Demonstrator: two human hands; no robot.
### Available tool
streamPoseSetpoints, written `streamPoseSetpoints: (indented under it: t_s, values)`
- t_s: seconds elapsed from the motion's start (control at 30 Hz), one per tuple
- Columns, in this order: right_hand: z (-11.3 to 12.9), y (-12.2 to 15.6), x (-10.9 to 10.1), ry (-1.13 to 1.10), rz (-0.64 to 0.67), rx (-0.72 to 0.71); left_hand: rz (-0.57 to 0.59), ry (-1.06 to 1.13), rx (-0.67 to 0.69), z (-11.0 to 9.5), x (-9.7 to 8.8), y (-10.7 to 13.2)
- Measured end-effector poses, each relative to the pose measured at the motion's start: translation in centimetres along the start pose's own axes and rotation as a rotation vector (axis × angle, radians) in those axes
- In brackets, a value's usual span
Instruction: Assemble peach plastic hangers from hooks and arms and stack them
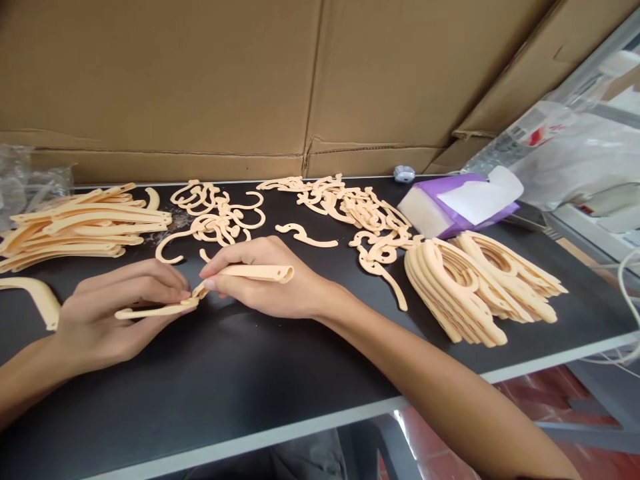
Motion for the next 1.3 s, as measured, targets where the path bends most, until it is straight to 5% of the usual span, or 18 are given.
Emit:
streamPoseSetpoints:
  t_s: [0.37,0.87,1.3]
  values:
    - [-1.0,0.0,0.7,-0.143,0.025,0.047,0.052,-0.016,-0.032,0.1,0.3,0.0]
    - [0.4,0.4,0.0,0.15,-0.038,-0.055,-0.033,-0.146,-0.043,0.0,0.3,0.3]
    - [-0.1,0.1,-0.5,0.053,-0.092,0.043,-0.026,-0.132,-0.11,0.3,0.1,0.2]
Point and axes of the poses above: each hand's wrist, its own y-axis away from the middle knuckle, its own x-axis out of the palm, z = x × y, the point moved 8 cm from there along -y, towards the middle knuckle, and after that the axes turned 12 degrees about -y, right-handed, at the moved point
